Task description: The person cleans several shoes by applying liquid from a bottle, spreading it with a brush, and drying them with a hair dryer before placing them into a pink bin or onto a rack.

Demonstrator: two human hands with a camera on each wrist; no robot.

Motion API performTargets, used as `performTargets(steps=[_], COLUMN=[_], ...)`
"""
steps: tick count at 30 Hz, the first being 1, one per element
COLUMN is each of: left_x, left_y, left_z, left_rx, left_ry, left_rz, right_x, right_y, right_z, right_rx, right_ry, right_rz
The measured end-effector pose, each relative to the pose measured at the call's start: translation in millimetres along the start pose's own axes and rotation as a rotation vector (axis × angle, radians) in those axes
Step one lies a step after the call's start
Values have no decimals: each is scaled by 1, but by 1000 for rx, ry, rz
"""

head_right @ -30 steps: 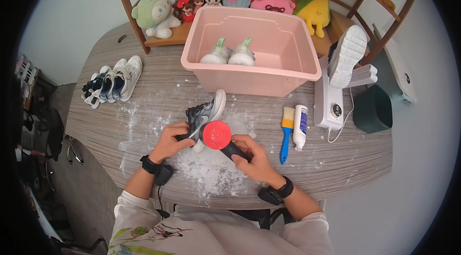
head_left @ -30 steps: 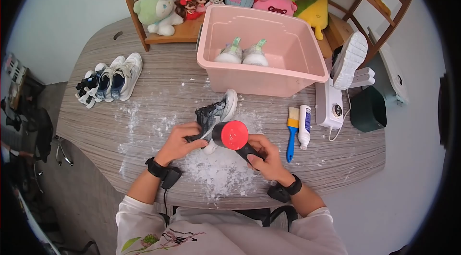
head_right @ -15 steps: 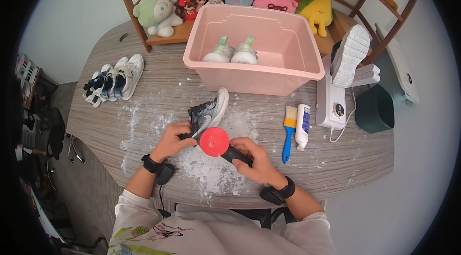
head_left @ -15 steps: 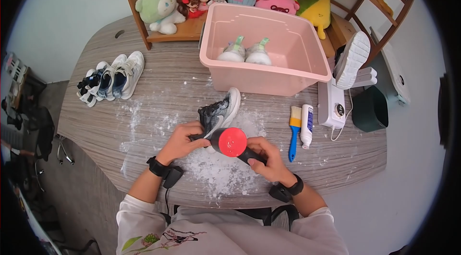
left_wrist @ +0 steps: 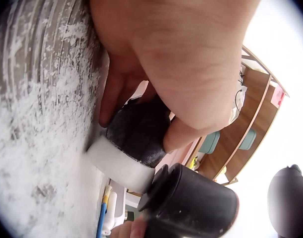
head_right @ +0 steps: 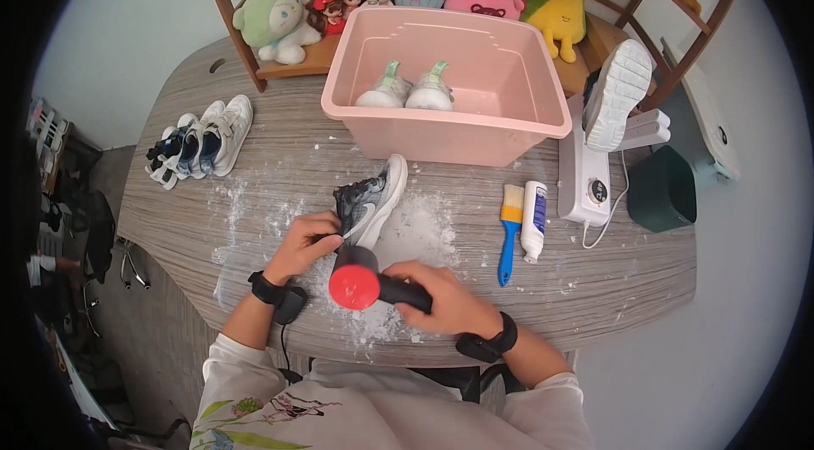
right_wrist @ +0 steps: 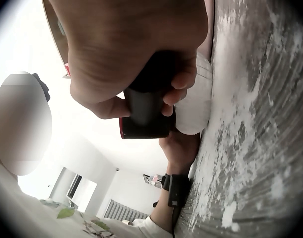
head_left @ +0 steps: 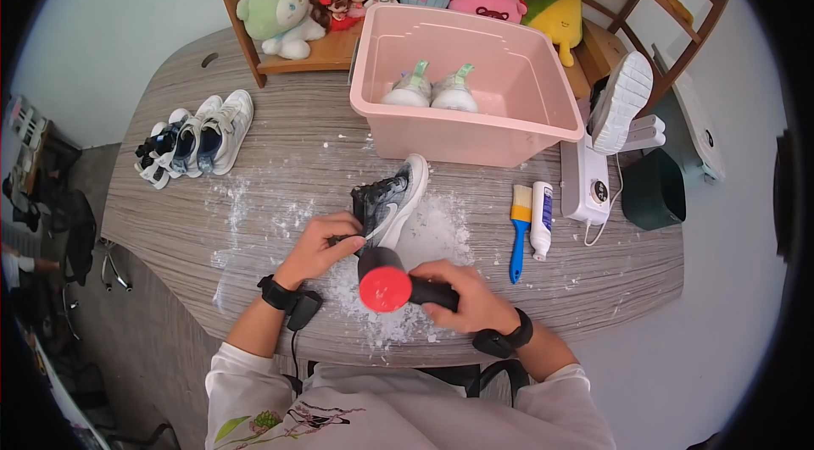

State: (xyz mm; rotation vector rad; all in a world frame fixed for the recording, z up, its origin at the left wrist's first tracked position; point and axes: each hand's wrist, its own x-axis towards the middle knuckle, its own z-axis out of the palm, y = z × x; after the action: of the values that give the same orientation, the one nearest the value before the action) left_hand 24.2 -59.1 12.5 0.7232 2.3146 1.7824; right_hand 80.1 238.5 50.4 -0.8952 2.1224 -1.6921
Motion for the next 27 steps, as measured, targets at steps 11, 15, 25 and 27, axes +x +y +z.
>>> performTargets(steps=[11,15,25,27], left_x=[0,2,0,0], left_y=[0,1,-4,-2], left_z=[3,4,2,1], left_rx=[3,-4,81,138], left_ry=[19,27,97,175], left_rz=[15,21,91,135], right_x=[6,4,-1,-1], right_y=[-4,0,17,27], right_z=[2,11,-8,-13], right_rx=[-271,-242,-147,-96], right_ry=[8,-37,226,243], right_rz=[-211,-191,-141,-85])
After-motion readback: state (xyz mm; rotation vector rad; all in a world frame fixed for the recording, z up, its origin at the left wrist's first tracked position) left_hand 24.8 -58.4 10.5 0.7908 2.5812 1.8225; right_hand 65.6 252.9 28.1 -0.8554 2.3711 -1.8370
